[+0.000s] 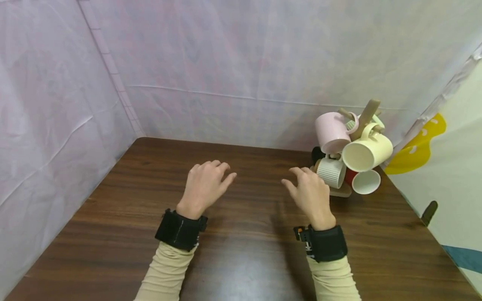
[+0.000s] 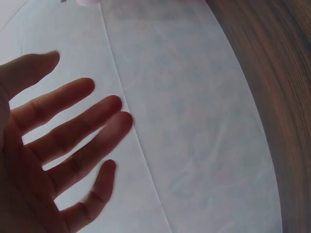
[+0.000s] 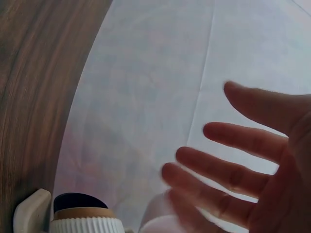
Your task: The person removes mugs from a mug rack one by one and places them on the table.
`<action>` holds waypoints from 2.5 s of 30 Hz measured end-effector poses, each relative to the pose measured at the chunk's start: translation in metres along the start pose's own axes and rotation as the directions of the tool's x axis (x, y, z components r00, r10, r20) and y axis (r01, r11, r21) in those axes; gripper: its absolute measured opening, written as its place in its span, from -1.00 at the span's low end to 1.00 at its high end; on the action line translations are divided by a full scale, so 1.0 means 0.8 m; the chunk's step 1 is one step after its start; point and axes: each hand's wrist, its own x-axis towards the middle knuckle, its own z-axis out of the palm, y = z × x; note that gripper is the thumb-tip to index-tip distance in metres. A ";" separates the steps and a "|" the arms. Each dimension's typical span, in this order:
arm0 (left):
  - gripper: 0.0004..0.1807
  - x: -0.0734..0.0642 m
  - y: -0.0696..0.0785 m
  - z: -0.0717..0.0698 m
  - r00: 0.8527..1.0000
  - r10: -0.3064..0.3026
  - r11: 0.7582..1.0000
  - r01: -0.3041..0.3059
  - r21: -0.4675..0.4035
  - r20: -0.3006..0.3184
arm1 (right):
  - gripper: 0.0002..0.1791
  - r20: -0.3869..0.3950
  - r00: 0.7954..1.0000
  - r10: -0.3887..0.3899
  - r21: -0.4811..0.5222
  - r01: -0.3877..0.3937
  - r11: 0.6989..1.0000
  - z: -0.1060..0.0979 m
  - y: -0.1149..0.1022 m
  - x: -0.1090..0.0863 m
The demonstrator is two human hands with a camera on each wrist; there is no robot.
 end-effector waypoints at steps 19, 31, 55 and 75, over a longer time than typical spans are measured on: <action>-0.80 0.005 0.001 0.000 0.994 0.021 0.999 -0.025 -0.037 -0.111 | -0.68 -0.523 0.698 0.489 0.302 -0.384 0.872 -0.101 0.101 0.031; -0.79 0.006 -0.001 -0.002 0.993 0.007 0.999 -0.011 -0.033 -0.117 | -0.68 -0.166 0.486 0.858 0.648 -0.602 0.467 -0.098 0.163 0.039; -0.79 0.004 -0.002 -0.001 0.995 -0.022 0.997 0.015 -0.072 -0.101 | -0.50 0.472 0.690 0.548 0.881 -0.394 -0.263 -0.090 0.176 0.038; -0.80 0.004 0.000 -0.001 0.994 -0.015 0.997 0.007 -0.073 -0.105 | -0.29 0.417 0.646 0.640 0.908 -0.268 -0.321 -0.093 0.170 0.045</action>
